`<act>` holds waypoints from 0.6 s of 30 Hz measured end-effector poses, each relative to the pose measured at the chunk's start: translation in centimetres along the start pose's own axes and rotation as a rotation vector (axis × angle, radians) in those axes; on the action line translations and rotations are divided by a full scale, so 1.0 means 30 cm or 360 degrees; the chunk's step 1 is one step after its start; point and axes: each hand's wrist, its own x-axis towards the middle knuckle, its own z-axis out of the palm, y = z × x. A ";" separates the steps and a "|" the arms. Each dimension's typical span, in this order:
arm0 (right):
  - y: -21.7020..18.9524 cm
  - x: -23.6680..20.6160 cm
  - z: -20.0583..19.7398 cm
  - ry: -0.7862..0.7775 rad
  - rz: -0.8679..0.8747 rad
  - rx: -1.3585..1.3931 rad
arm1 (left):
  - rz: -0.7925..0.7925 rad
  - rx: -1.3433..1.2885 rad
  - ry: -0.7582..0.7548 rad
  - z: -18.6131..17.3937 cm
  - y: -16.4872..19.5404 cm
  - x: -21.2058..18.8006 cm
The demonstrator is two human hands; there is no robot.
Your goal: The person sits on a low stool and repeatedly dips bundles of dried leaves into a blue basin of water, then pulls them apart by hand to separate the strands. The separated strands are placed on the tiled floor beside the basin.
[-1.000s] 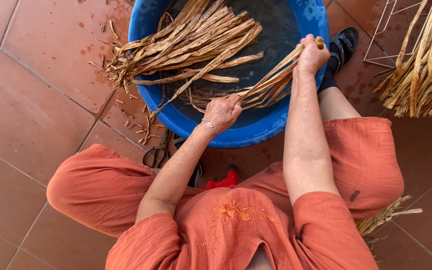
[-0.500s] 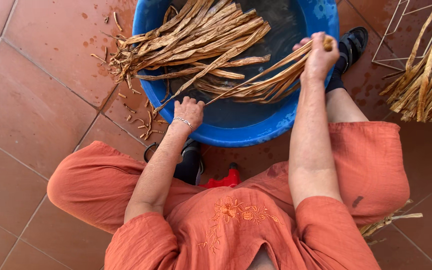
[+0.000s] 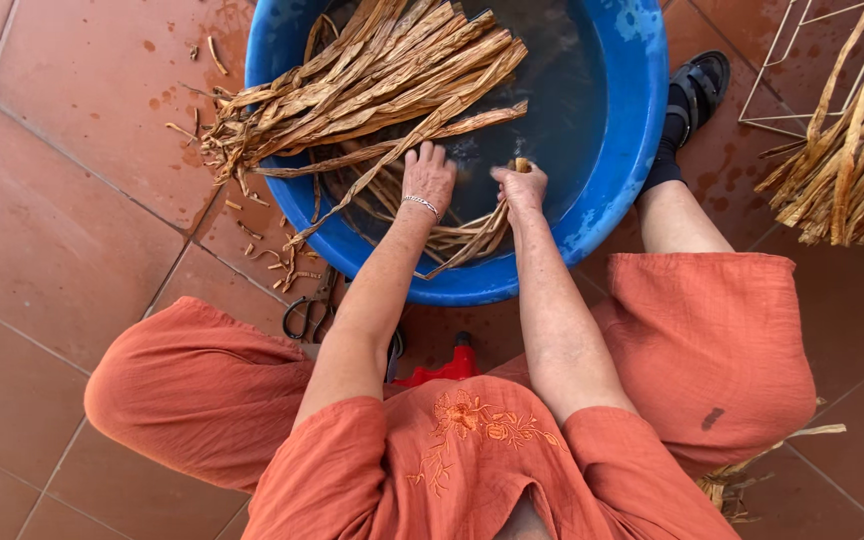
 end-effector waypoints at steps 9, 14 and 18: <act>-0.150 -0.057 -0.084 -0.0382 0.0022 0.0391 | -0.0497 -0.0964 -0.0187 -0.112 0.087 0.065; -0.222 -0.117 -0.098 -0.0653 -0.0273 0.0558 | -0.0241 -0.1560 0.0301 -0.151 0.162 0.103; -0.216 -0.140 -0.083 -0.0650 -0.0409 0.0677 | -0.0262 -0.1622 0.0257 -0.135 0.218 0.116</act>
